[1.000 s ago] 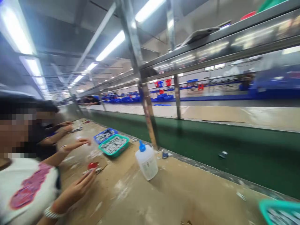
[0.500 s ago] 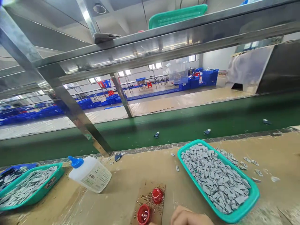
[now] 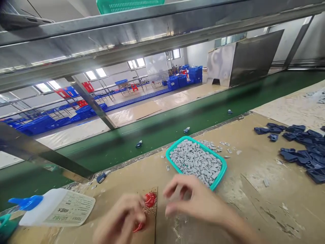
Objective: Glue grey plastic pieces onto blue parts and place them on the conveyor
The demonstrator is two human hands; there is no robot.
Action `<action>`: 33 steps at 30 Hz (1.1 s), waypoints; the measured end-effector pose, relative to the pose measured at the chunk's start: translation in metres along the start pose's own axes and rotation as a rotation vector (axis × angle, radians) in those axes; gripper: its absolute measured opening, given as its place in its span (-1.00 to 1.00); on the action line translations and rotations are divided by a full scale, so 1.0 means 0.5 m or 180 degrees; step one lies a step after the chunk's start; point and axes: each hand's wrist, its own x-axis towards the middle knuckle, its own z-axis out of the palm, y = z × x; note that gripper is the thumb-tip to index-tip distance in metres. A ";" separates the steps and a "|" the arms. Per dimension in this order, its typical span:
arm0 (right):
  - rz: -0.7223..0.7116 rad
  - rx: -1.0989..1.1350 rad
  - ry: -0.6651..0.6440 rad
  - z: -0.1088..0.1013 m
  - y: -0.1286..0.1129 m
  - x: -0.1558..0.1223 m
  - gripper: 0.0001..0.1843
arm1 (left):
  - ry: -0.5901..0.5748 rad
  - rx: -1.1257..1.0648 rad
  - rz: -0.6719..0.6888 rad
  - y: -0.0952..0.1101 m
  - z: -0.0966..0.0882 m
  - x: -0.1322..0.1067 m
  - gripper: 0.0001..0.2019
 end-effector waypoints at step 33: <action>0.0037 -0.0882 0.0295 0.061 0.021 0.063 -0.79 | 0.0290 -0.1456 -0.1353 -0.177 -0.116 0.128 -0.56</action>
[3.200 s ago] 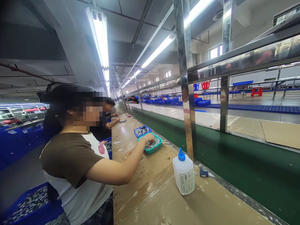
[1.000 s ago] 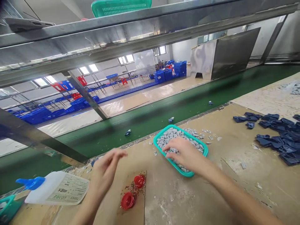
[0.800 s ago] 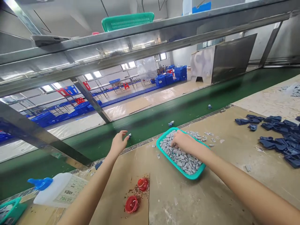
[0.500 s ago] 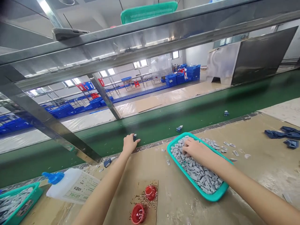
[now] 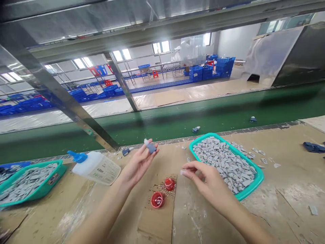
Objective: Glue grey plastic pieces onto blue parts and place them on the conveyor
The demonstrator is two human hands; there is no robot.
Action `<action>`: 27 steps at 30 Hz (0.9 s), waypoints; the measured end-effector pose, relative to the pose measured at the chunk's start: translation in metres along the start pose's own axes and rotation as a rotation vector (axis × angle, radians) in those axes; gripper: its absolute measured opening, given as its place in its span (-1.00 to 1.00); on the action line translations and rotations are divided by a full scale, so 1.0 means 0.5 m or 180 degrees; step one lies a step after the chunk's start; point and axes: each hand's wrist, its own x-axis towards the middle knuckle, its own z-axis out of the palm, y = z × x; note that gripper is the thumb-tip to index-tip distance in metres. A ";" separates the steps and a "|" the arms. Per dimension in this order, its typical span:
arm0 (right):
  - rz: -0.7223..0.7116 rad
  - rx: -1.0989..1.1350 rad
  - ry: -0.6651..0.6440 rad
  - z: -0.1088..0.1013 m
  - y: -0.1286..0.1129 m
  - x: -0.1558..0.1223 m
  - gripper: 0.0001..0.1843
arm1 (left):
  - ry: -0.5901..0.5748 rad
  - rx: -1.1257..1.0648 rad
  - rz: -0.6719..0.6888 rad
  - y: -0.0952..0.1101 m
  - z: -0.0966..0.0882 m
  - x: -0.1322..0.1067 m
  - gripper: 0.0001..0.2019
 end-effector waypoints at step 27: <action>0.0830 0.0942 -0.0081 0.145 0.059 0.002 -0.61 | 0.1799 -0.1736 -0.0762 -0.059 0.001 -0.318 -0.60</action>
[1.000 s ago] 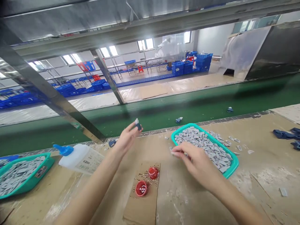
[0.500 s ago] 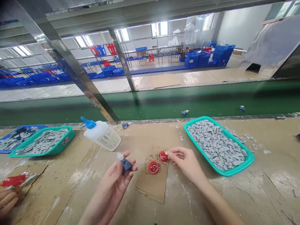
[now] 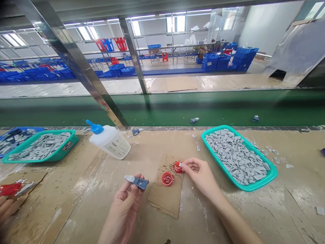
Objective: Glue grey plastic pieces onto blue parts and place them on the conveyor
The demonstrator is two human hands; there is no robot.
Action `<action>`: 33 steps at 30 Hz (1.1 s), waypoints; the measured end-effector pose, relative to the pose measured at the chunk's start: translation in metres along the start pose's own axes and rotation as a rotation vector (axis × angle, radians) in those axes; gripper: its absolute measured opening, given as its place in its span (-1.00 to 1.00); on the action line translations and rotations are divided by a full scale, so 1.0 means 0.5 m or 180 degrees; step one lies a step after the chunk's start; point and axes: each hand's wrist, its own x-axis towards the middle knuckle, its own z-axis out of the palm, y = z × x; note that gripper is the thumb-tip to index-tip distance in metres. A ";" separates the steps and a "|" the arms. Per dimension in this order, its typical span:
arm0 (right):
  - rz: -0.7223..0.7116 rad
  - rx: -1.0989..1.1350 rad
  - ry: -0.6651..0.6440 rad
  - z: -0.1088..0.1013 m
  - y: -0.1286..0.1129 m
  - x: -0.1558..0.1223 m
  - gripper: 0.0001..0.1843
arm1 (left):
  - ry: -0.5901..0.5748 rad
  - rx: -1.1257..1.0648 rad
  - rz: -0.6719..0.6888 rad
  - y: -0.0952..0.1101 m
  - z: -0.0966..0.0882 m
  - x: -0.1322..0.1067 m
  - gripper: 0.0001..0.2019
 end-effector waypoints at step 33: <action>0.0123 0.0723 -0.1110 0.012 -0.081 -0.078 -0.79 | -0.0436 0.0967 0.1125 -0.065 0.072 -0.024 -0.71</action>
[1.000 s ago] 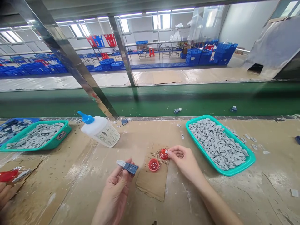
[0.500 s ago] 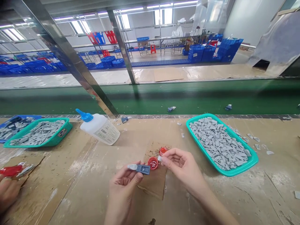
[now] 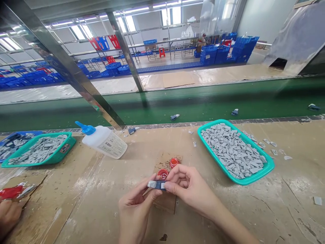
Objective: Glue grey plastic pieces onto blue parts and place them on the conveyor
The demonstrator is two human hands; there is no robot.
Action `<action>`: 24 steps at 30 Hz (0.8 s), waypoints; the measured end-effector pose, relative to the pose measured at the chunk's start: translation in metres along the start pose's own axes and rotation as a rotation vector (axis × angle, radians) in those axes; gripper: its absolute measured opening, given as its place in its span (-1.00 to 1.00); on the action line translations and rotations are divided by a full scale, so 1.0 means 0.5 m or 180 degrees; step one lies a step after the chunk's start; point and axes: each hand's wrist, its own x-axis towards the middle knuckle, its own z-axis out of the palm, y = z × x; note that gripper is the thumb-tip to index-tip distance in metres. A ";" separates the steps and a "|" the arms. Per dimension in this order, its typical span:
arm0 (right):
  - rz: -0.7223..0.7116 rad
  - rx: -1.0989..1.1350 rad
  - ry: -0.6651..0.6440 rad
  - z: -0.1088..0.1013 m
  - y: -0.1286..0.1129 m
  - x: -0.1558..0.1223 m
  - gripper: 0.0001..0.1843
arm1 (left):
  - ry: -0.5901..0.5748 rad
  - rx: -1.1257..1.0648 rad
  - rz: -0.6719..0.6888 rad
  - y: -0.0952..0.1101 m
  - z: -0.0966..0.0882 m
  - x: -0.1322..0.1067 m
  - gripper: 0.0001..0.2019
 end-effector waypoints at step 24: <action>0.0072 -0.4197 0.1754 -0.378 -0.059 0.070 -0.92 | -0.0480 0.2393 0.0992 -0.010 0.044 0.430 -0.65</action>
